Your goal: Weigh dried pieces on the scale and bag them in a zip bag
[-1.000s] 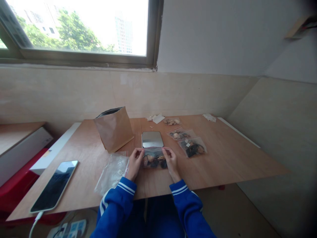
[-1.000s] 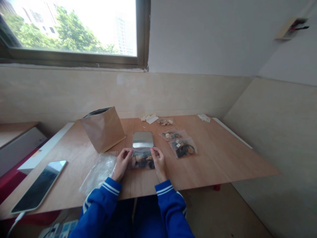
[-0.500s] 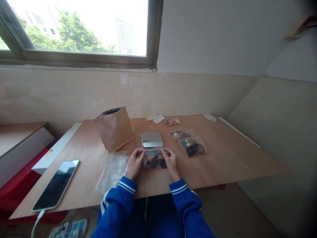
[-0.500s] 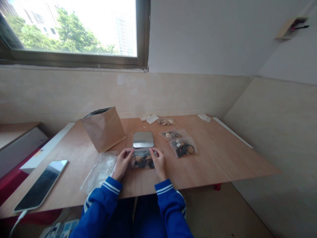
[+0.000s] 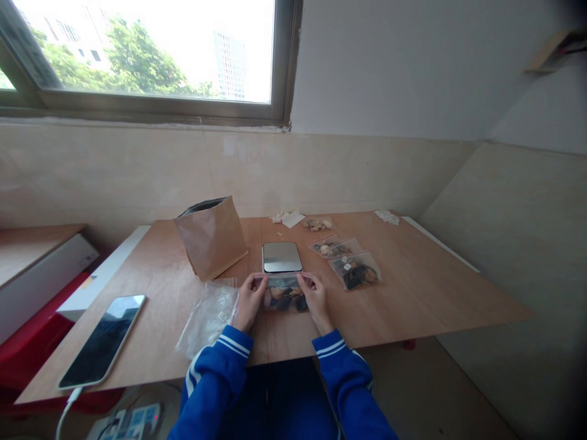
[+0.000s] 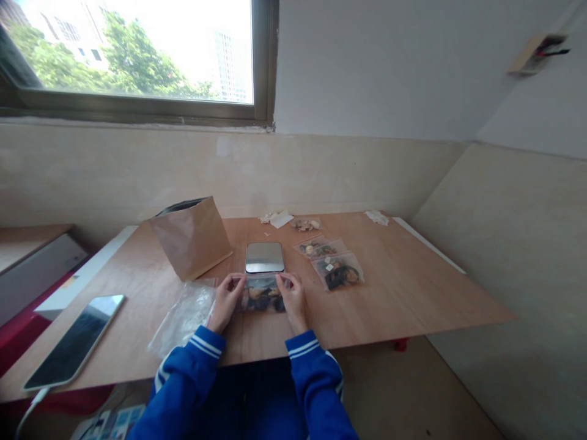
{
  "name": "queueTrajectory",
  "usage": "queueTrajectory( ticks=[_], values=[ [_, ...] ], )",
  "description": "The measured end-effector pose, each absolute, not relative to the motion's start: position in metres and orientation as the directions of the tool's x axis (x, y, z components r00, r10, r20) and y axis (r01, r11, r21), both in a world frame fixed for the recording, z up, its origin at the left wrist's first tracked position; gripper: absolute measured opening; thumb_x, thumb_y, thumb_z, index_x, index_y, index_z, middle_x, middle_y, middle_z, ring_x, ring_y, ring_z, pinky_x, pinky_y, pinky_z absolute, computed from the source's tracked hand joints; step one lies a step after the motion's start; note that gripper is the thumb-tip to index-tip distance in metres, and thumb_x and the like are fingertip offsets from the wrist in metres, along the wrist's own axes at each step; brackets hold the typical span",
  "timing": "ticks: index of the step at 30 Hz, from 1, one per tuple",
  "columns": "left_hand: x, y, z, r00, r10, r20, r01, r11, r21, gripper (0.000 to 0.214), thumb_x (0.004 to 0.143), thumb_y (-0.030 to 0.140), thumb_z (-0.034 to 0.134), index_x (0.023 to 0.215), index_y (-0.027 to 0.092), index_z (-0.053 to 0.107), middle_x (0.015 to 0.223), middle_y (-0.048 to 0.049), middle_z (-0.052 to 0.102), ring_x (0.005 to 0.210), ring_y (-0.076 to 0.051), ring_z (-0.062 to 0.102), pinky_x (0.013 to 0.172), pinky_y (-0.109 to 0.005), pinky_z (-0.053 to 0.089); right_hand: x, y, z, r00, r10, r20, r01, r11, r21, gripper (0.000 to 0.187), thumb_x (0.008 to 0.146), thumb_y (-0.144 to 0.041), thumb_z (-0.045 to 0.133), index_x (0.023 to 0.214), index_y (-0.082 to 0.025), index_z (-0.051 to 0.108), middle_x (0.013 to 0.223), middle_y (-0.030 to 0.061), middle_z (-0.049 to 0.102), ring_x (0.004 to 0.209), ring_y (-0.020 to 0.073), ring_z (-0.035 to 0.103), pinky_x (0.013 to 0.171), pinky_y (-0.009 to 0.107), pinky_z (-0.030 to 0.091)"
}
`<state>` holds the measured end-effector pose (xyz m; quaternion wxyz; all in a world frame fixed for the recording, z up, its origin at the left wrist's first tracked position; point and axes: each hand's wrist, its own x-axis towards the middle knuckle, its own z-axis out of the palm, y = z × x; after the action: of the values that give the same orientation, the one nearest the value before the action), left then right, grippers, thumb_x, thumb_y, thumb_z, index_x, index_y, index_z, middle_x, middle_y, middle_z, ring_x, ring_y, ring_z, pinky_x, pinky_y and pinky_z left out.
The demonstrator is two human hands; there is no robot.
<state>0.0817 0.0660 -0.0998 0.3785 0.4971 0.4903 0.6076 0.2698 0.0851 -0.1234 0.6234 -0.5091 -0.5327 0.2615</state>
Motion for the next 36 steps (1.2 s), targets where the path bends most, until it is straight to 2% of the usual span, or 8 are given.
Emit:
queueTrajectory(
  ticks=[4,8,14,19,28,36],
  values=[
    [0.081,0.062,-0.092,-0.175,0.965,0.193,-0.045,-0.204,0.978,0.032,0.077,0.044,0.07,0.088,0.015,0.071,0.088,-0.0073,0.072,0.085,-0.019,0.066,0.076,-0.027,0.05,0.269,0.084,-0.121,0.285,0.911,0.299,0.082,0.287,-0.954,0.03,0.078,-0.046,0.069,0.087,-0.018,0.072,0.087,0.0046,0.069,0.08,0.0183,0.062,0.075,0.03,0.048],
    [0.082,0.059,-0.086,-0.132,0.982,0.134,-0.09,-0.147,0.985,0.034,0.072,0.045,0.074,0.086,0.014,0.073,0.08,-0.0058,0.073,0.076,-0.018,0.067,0.07,-0.026,0.05,0.267,0.082,-0.118,0.2,0.942,0.271,0.012,0.274,-0.962,0.027,0.077,-0.044,0.071,0.086,-0.018,0.072,0.087,0.0046,0.068,0.083,0.0191,0.064,0.078,0.032,0.049],
    [0.082,0.059,-0.084,-0.146,0.978,0.146,-0.106,-0.162,0.981,0.034,0.07,0.045,0.076,0.084,0.014,0.073,0.077,-0.0057,0.073,0.075,-0.018,0.068,0.07,-0.026,0.051,0.264,0.079,-0.114,0.166,0.954,0.249,-0.006,0.253,-0.967,0.028,0.075,-0.046,0.072,0.083,-0.019,0.073,0.082,0.0046,0.069,0.079,0.0187,0.064,0.075,0.032,0.05],
    [0.079,0.06,-0.087,-0.122,0.985,0.122,-0.129,-0.137,0.982,0.034,0.068,0.045,0.077,0.08,0.014,0.073,0.069,-0.0041,0.07,0.067,-0.017,0.066,0.063,-0.025,0.05,0.264,0.08,-0.113,0.161,0.947,0.279,-0.011,0.284,-0.959,0.024,0.075,-0.044,0.073,0.081,-0.02,0.073,0.08,0.0029,0.067,0.079,0.0172,0.064,0.075,0.03,0.05],
    [0.08,0.057,-0.08,-0.092,0.985,0.146,-0.1,-0.155,0.983,0.027,0.072,0.041,0.076,0.082,0.015,0.072,0.078,-0.0036,0.071,0.073,-0.016,0.064,0.069,-0.024,0.048,0.263,0.077,-0.11,0.133,0.968,0.213,-0.099,0.227,-0.969,0.024,0.074,-0.044,0.074,0.081,-0.02,0.072,0.082,0.0027,0.067,0.08,0.0176,0.066,0.073,0.029,0.052],
    [0.084,0.053,-0.076,-0.058,0.99,0.128,-0.092,-0.133,0.987,0.03,0.072,0.042,0.075,0.082,0.015,0.073,0.077,-0.0057,0.072,0.074,-0.018,0.065,0.068,-0.026,0.05,0.26,0.074,-0.108,0.061,0.977,0.206,-0.077,0.211,-0.975,0.028,0.071,-0.046,0.075,0.077,-0.019,0.072,0.08,0.0037,0.067,0.077,0.0181,0.065,0.068,0.029,0.054]
  ],
)
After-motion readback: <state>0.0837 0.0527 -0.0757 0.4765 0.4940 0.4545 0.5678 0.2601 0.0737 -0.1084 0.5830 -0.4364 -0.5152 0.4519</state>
